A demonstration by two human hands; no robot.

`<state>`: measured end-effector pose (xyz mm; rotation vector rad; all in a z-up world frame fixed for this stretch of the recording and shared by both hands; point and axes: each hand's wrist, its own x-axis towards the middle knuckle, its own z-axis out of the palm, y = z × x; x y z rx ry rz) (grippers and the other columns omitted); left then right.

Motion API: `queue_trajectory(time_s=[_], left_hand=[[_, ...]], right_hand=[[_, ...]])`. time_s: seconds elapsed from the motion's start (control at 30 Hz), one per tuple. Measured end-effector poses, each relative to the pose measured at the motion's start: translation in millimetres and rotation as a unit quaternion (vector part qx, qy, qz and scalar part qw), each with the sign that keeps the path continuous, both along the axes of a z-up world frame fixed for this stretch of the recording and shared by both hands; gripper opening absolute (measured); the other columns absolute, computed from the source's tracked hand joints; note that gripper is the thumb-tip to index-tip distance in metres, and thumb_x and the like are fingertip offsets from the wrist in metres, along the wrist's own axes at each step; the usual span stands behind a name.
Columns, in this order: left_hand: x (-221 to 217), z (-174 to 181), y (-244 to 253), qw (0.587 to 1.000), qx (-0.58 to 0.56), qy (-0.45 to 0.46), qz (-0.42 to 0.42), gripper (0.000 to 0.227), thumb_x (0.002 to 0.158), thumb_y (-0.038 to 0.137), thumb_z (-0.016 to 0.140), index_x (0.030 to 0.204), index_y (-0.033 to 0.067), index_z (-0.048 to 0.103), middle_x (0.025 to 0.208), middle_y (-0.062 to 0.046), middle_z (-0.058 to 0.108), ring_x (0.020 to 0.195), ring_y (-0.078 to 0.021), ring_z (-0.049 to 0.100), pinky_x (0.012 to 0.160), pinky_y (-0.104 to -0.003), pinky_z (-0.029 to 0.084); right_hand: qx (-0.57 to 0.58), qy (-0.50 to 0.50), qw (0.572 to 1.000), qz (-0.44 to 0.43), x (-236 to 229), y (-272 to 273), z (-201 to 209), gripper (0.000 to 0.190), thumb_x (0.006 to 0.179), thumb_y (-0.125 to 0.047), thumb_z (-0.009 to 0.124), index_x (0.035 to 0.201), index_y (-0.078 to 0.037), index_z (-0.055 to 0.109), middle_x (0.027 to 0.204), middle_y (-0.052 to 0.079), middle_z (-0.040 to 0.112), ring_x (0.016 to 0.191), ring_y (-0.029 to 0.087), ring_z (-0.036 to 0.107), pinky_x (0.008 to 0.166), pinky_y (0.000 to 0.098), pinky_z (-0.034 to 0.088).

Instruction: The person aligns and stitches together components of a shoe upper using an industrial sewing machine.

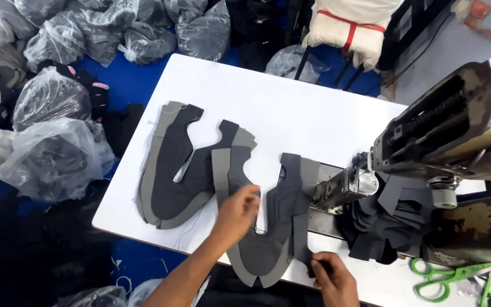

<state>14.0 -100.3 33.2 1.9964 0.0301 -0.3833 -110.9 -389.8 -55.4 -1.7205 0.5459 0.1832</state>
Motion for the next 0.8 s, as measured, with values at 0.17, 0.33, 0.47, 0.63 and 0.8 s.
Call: queue_trajectory(time_s=[0.17, 0.33, 0.47, 0.63, 0.8], left_hand=[[-23.1, -19.6, 44.8, 0.98, -0.053, -0.093, 0.165, 0.04, 0.1, 0.025, 0.058, 0.137, 0.0091, 0.057, 0.113, -0.007, 0.072, 0.098, -0.0155, 0.073, 0.083, -0.032, 0.061], [-54.1, -45.7, 50.1, 0.956, -0.02, -0.133, 0.262, 0.06, 0.092, 0.018, 0.07, 0.143, 0.0022, 0.044, 0.117, -0.011, 0.062, 0.102, -0.0181, 0.063, 0.086, -0.033, 0.054], [-55.0, -67.5, 44.5, 0.919, -0.227, -0.059, 0.316, 0.068, 0.088, 0.016, 0.072, 0.145, 0.0059, 0.039, 0.115, -0.01, 0.061, 0.105, -0.0163, 0.062, 0.093, -0.033, 0.054], [-39.1, -22.5, 30.2, 0.949, -0.232, 0.107, 0.188, 0.049, 0.088, 0.016, 0.076, 0.131, -0.0022, 0.064, 0.11, -0.01, 0.072, 0.1, -0.0173, 0.066, 0.088, -0.034, 0.053], [-37.8, -58.5, 34.6, 0.88, -0.408, 0.131, 0.206, 0.052, 0.08, 0.005, 0.074, 0.129, -0.003, 0.06, 0.11, -0.009, 0.071, 0.103, -0.0201, 0.066, 0.093, -0.036, 0.053]], right_hand=[[-0.062, 0.04, 0.997, 0.013, -3.2, 15.9, 9.3, 0.025, 0.091, -0.007, 0.072, 0.114, -0.001, 0.076, 0.08, 0.011, 0.074, 0.061, 0.014, 0.064, 0.058, 0.0277, 0.054], [0.015, 0.009, 0.999, -0.048, -5.1, 2.6, -15.7, 0.028, 0.092, -0.008, 0.069, 0.118, 0.002, 0.074, 0.082, 0.012, 0.074, 0.06, 0.016, 0.064, 0.057, 0.0291, 0.053], [0.0, 0.024, 0.999, -0.046, -1.2, 19.3, 19.0, 0.028, 0.093, -0.008, 0.069, 0.119, 0.002, 0.074, 0.083, 0.013, 0.075, 0.062, 0.016, 0.065, 0.058, 0.029, 0.054], [0.009, 0.003, 0.999, -0.046, -6.0, 14.3, 15.5, 0.032, 0.094, -0.006, 0.066, 0.125, 0.0, 0.072, 0.09, 0.012, 0.074, 0.068, 0.015, 0.064, 0.063, 0.028, 0.055], [0.028, -0.068, 0.995, -0.071, -21.3, 18.6, 33.2, 0.041, 0.088, 0.002, 0.067, 0.129, -0.002, 0.067, 0.096, 0.013, 0.075, 0.073, 0.014, 0.065, 0.066, 0.0284, 0.055]])
